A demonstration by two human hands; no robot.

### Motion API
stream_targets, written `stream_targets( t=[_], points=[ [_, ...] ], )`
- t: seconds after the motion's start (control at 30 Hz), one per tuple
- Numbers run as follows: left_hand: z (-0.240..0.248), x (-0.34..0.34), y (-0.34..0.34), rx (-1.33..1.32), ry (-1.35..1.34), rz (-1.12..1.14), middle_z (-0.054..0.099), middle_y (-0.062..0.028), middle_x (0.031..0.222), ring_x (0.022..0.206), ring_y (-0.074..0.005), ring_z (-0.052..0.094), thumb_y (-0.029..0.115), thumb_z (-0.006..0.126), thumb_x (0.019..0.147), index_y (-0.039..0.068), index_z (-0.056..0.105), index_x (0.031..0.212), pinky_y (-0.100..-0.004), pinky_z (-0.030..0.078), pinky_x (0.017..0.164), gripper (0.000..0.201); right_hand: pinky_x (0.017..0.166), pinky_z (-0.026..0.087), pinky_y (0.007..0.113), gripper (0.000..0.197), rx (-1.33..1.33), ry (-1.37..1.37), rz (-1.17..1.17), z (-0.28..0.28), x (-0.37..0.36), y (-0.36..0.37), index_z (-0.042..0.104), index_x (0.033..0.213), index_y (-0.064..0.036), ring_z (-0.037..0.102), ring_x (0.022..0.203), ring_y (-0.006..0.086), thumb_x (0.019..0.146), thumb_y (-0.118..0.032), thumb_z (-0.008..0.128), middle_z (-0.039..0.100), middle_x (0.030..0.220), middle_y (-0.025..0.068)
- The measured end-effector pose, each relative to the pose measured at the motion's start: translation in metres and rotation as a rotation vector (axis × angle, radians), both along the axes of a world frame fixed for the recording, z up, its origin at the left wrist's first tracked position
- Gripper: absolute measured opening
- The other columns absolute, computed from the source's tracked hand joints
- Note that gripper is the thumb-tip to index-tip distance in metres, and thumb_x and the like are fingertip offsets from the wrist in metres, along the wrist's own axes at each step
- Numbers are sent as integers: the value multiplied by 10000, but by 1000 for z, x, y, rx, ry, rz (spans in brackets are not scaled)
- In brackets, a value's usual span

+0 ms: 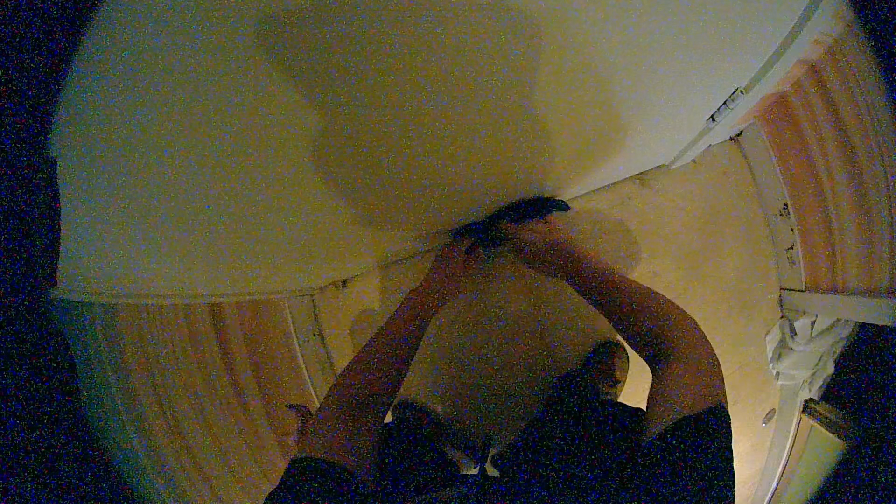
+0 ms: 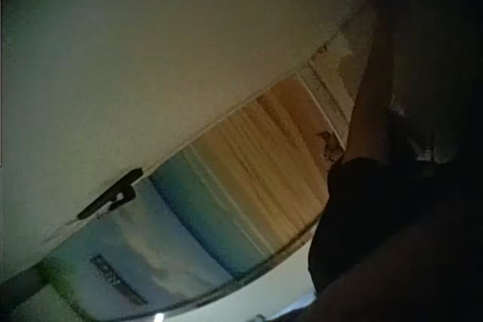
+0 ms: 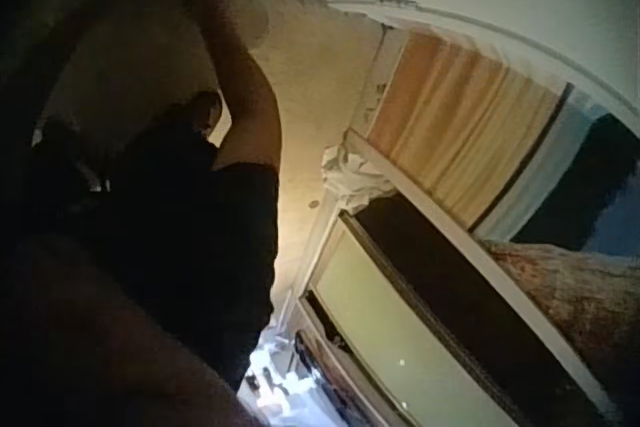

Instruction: The person wipes a bathroom wall, then a large mirror, and finally the front of a washing machine using a blue cloth. The person moves around the room to reach different surfaces and continues wiping until the end of the clip.

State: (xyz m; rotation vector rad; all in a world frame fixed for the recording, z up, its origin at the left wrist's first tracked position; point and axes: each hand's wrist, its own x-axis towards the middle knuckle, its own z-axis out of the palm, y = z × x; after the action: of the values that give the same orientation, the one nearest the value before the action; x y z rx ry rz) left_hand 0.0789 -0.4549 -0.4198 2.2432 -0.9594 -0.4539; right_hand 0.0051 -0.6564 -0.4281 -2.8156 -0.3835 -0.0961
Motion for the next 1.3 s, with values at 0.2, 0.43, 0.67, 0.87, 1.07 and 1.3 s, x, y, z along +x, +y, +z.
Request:
stream_targets(
  t=[0.2, 0.43, 0.67, 0.87, 1.07, 1.3],
  points=[
    [93, -17, -48, -34, 84, -58, 520, -203, 1155, 1073, -362, 489, 262, 504, 873, 20, 478, 1163, -418, 379, 934, 379, 936, 316, 505, 544, 65, -98, -351, 52, -42, -24, 415, 1267, -79, 401, 1125, 388, 783, -266, 576, 352, 1304, 206],
    [173, -33, -94, -247, -189, -32, 564, -227, 989, 910, -379, 550, 97, 510, 840, 20, 520, 1076, -417, 442, 807, 249, 1029, 155, 536, 762, 309, -665, -418, 89, -25, -48, 175, 1382, -27, 144, 1269, 502, 786, -269, 583, 94, 1390, 322],
    [95, -31, -107, -202, -54, 9, 586, -213, 931, 862, -372, 568, 85, 485, 848, 12, 575, 998, -413, 453, 776, 190, 985, 258, 559, 728, 262, -536, -568, -14, -33, -51, 250, 1337, 18, 264, 1209, 523, 796, -317, 604, 183, 1357, 342],
    [23, -34, -126, -90, 6, 11, 586, -230, 965, 873, -368, 573, 98, 482, 854, 13, 586, 1028, -392, 453, 793, 220, 1027, 205, 515, 755, 418, -220, -648, -60, -56, -67, 215, 1330, 50, 185, 1262, 495, 780, -250, 636, 126, 1376, 337],
    [53, -38, -164, -50, 54, -104, 596, -207, 983, 898, -346, 584, 112, 486, 869, 43, 554, 1102, -383, 466, 796, 253, 1051, 161, 489, 786, 502, -384, -690, -34, -54, -91, 159, 1355, 52, 136, 1281, 475, 773, -215, 615, 75, 1395, 322],
    [119, -48, -214, -378, -136, -240, 567, -207, 1019, 914, -374, 549, 55, 492, 830, 44, 500, 1147, -418, 447, 821, 318, 1052, 103, 496, 823, 599, -875, -794, 65, -29, -141, 79, 1382, 13, 67, 1311, 442, 819, -404, 512, 16, 1418, 297]
  ],
)
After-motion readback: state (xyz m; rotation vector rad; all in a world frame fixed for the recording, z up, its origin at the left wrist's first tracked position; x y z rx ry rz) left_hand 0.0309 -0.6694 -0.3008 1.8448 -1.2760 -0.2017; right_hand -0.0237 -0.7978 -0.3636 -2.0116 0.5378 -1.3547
